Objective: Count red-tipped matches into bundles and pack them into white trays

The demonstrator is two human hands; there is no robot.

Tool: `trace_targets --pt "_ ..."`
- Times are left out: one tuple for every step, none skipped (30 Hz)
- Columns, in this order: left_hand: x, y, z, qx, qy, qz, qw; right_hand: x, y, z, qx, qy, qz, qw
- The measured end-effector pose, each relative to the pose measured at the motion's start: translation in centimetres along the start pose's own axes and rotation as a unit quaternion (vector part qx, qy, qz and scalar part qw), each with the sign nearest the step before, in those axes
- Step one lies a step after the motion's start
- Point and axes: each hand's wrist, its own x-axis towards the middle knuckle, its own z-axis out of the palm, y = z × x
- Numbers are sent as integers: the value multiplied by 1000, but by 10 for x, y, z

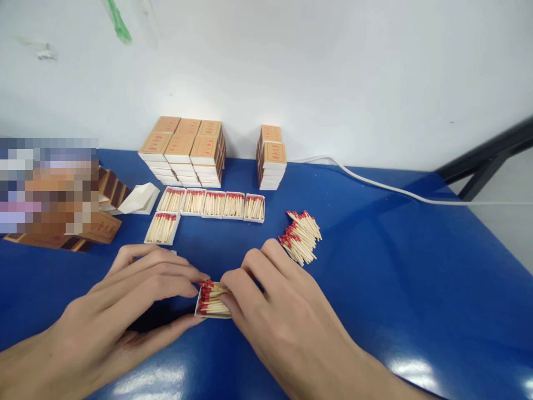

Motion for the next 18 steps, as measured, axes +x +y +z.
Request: trace_targets --pt "0 0 0 5 1 1 1000 0 1 0 -1 2 -2 1000" --pt "0 0 -1 11 4 3 1000 0 1 0 0 2 -2 1000" --pt "1 1 -1 16 5 6 1000 -1 1 0 2 1 -1 1000" --pt "1 1 -1 19 7 8 1000 -1 1 0 5 -2 1 1000" --pt "1 1 0 20 9 11 1000 -2 1 0 8 -3 4 1000" --pt "2 0 0 19 11 13 1000 -3 1 1 11 -4 5 1000" --pt "2 0 1 20 16 13 1000 -4 1 1 13 -4 7 1000" --pt "2 0 1 22 23 14 999 -4 1 1 14 -4 10 1000" --pt "2 -1 2 27 31 13 999 -4 1 2 16 -1 12 1000" --pt "2 -1 2 35 37 11 999 -4 2 2 16 -1 15 1000" --pt "1 -2 3 45 42 9 998 -4 2 2 16 0 17 1000" --pt "1 -2 3 57 44 9 997 -4 2 2 16 -1 16 1000" --pt "0 -3 3 68 43 9 997 -4 3 1 16 -1 16 1000" --pt "-1 -3 3 79 44 10 996 -5 3 2 17 -1 18 1000" --pt "-1 -3 3 89 46 11 995 -5 3 2 18 -1 23 1000" --pt "-2 -3 3 97 48 13 994 -7 3 3 20 -1 30 999" --pt "-2 -2 3 103 50 15 993 -8 3 3 25 -2 38 999" --pt "-2 -2 2 107 50 16 993 -10 3 5 33 -4 46 998"
